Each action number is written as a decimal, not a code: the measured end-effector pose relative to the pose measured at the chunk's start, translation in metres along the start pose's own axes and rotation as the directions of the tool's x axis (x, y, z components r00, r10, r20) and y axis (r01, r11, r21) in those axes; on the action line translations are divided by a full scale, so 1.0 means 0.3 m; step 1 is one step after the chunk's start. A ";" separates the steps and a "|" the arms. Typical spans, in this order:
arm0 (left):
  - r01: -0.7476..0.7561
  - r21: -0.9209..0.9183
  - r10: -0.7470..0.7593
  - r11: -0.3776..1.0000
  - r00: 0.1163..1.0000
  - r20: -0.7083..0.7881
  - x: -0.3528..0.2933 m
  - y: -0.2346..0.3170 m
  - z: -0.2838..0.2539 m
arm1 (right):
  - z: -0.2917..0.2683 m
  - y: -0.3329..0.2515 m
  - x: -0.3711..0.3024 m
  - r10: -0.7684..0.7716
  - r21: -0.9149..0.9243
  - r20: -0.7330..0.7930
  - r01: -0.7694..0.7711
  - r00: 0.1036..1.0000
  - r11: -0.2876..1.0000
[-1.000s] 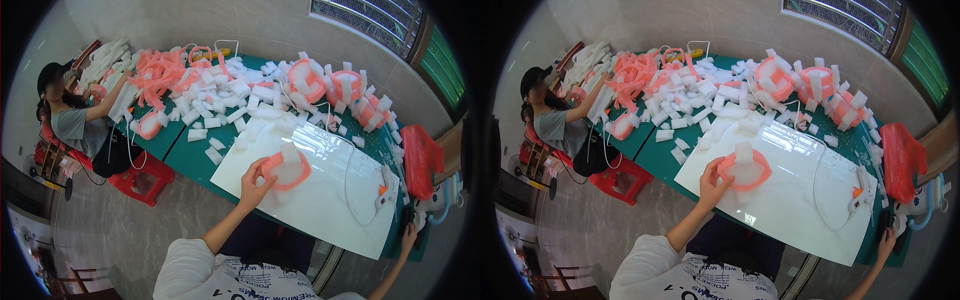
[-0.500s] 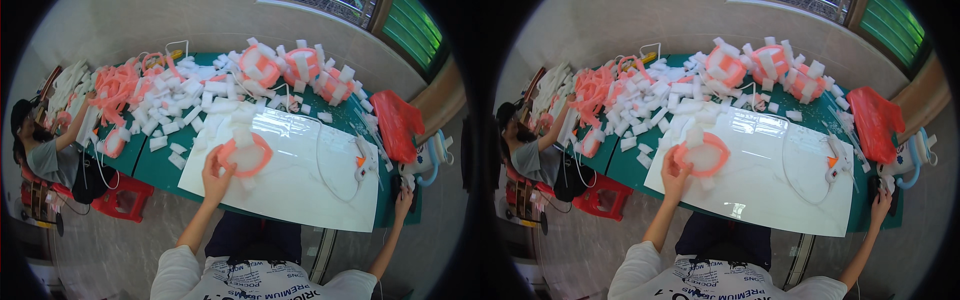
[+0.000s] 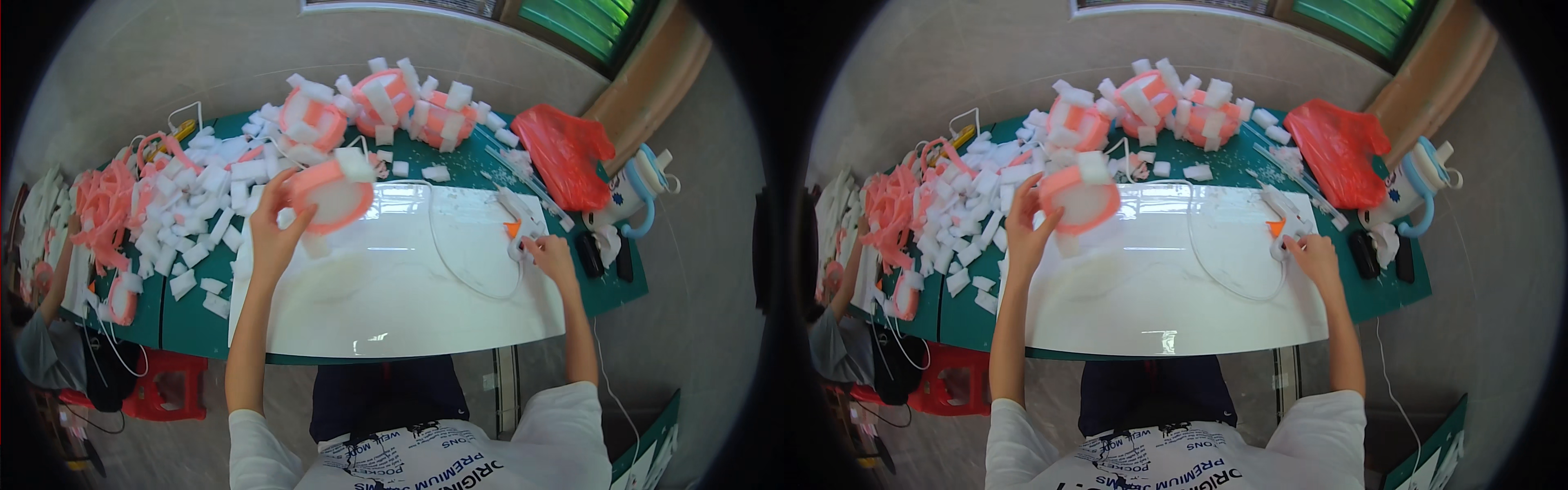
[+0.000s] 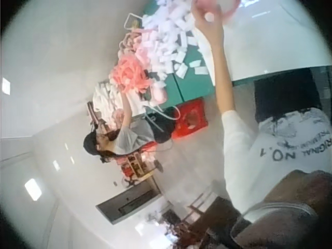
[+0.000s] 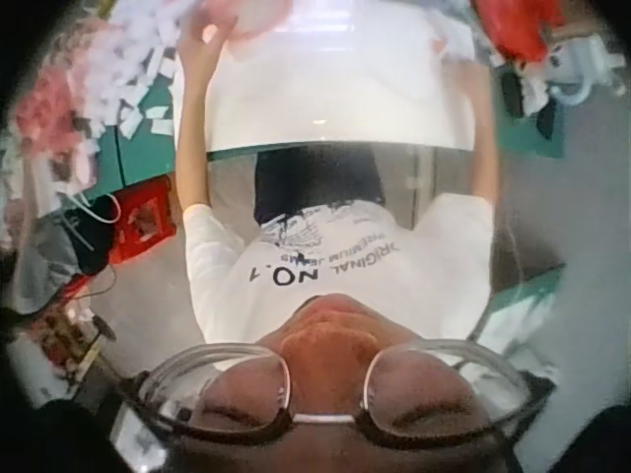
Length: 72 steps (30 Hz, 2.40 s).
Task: The person assembles foam structures by attaching foam blocks to foam rings by hand and using a hot glue gun.
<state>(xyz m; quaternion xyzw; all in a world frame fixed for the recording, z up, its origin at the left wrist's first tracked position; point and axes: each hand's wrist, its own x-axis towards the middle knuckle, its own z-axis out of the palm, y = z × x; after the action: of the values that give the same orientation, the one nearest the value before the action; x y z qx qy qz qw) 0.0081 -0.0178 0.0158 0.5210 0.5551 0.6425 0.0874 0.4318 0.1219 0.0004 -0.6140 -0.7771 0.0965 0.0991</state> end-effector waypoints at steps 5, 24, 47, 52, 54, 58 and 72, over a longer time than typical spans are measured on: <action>-0.018 -0.014 0.020 1.000 0.988 0.156 0.048 -0.069 0.011 | 0.101 -0.141 -0.005 0.138 -0.092 -0.267 -0.168 0.954 0.982; -0.256 0.195 0.206 0.947 0.948 0.242 -0.019 -0.077 -0.009 | -0.026 -0.446 -0.156 -0.208 0.976 -0.180 0.148 0.962 -0.160; -0.212 0.123 0.175 0.970 0.950 0.259 -0.035 -0.077 0.003 | 0.117 -0.708 -0.208 -0.277 0.955 0.133 -0.048 0.952 0.292; -0.221 0.124 0.184 0.967 0.949 0.257 -0.031 -0.080 0.001 | 0.131 -0.672 -0.203 -0.274 0.968 0.138 -0.071 0.952 0.240; -0.187 0.111 0.152 0.976 0.950 0.272 -0.029 -0.077 -0.002 | 0.132 -0.662 -0.199 -0.268 0.967 0.153 -0.088 0.951 0.239; -0.181 0.114 0.145 0.977 0.951 0.273 -0.033 -0.077 -0.004 | 0.135 -0.658 -0.211 -0.263 0.960 0.182 -0.114 0.947 0.256; -0.175 0.125 0.144 0.977 0.964 0.223 -0.028 -0.080 0.005 | 0.123 -0.655 -0.222 -0.376 0.920 0.088 0.069 0.922 0.385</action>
<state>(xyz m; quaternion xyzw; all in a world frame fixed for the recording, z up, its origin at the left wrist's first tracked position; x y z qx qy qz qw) 0.0018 -0.0139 -0.0086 0.6347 0.5434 0.5465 0.0566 0.2531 0.0113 0.0160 -0.3310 -0.6827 0.5710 0.3135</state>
